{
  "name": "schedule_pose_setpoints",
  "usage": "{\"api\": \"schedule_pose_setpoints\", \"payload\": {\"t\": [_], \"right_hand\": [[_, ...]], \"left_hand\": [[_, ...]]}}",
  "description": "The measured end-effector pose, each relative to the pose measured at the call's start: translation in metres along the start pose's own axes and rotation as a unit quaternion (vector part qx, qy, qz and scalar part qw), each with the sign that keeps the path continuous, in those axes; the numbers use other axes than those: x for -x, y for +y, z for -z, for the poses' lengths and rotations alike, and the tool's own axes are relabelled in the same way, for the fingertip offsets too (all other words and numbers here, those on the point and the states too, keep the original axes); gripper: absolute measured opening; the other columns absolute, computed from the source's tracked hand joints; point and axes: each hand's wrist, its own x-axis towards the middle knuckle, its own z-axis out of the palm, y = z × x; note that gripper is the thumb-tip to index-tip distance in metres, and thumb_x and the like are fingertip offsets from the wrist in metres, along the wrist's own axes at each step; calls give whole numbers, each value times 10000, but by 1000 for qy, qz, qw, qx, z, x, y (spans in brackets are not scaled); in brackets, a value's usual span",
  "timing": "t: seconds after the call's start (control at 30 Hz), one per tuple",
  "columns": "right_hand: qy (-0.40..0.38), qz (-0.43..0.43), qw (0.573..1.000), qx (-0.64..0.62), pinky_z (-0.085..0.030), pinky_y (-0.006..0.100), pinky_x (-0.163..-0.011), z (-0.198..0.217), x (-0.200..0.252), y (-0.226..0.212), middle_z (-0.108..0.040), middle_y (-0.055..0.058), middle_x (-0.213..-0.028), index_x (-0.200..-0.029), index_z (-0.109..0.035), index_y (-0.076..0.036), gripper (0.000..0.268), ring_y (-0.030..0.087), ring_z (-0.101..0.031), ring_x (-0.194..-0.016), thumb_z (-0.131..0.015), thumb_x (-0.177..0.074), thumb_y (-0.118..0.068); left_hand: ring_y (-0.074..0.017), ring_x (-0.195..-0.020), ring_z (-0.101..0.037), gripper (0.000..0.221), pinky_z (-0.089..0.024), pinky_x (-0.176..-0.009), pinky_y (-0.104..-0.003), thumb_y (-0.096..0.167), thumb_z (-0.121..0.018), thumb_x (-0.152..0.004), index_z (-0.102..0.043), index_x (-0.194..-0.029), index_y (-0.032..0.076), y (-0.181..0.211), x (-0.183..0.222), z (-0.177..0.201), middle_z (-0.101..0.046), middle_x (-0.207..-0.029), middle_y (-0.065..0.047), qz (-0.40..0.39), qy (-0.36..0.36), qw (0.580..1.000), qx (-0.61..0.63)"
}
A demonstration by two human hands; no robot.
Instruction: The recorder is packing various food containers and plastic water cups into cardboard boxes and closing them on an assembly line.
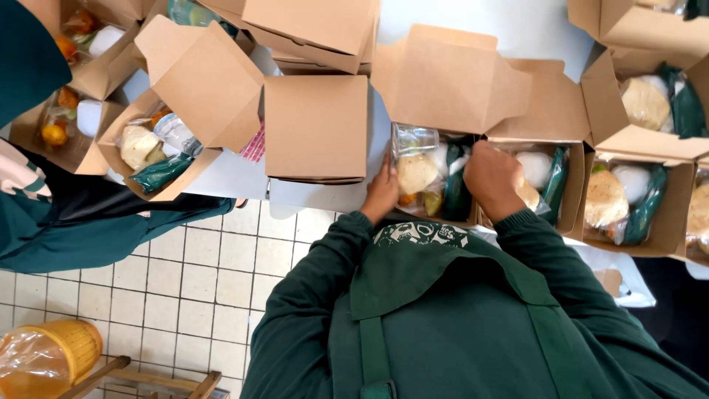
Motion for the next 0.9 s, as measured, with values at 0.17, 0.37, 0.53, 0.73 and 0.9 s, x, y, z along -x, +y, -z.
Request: {"api": "schedule_pose_setpoints", "payload": {"t": [0.17,0.37,0.53,0.73,0.9], "right_hand": [[120,16,985,-124,-515,564,-680,67,29,1,-713,180,-893,-1063,-627,-100,160,432,-675,-768,-602,-981,-236],[148,-16,972,-183,-517,509,-681,125,43,36,-678,177,-843,-987,-636,-54,168,394,-662,-755,-670,-1031,-213],[183,0,938,-294,-495,382,-643,200,37,-10,-639,117,-757,-992,-629,-20,191,222,-613,-683,-720,-1049,-177],[144,94,897,-406,-423,335,-557,153,-13,-118,-539,72,-699,-934,-577,-29,206,139,-472,-628,-740,-988,-141],[40,113,833,-540,-458,322,-552,102,-53,-175,-571,42,-806,-989,-562,-59,213,132,-530,-661,-720,-949,-195]], "left_hand": [[-476,-1237,-575,613,-435,-1107,-490,364,-325,-1108,-216,-1653,105,15,15,-14,-560,-1336,-349,-74,-5,994,84],[-453,-1133,-520,677,-409,-1107,-459,350,-346,-1073,-133,-1678,134,155,66,56,-595,-1219,-335,-123,-76,985,95],[-437,-1321,-465,619,-351,-1171,-447,345,-346,-1104,-186,-1659,121,177,75,125,-476,-1543,-269,-236,0,962,136],[-386,-1476,-411,567,-316,-1212,-418,306,-403,-1108,-294,-1612,70,124,84,233,-408,-1601,-266,-228,158,953,120],[-342,-1376,-556,523,-410,-1177,-394,223,-454,-1032,-447,-1532,69,52,53,265,-561,-1485,-236,-165,232,950,127]]}}
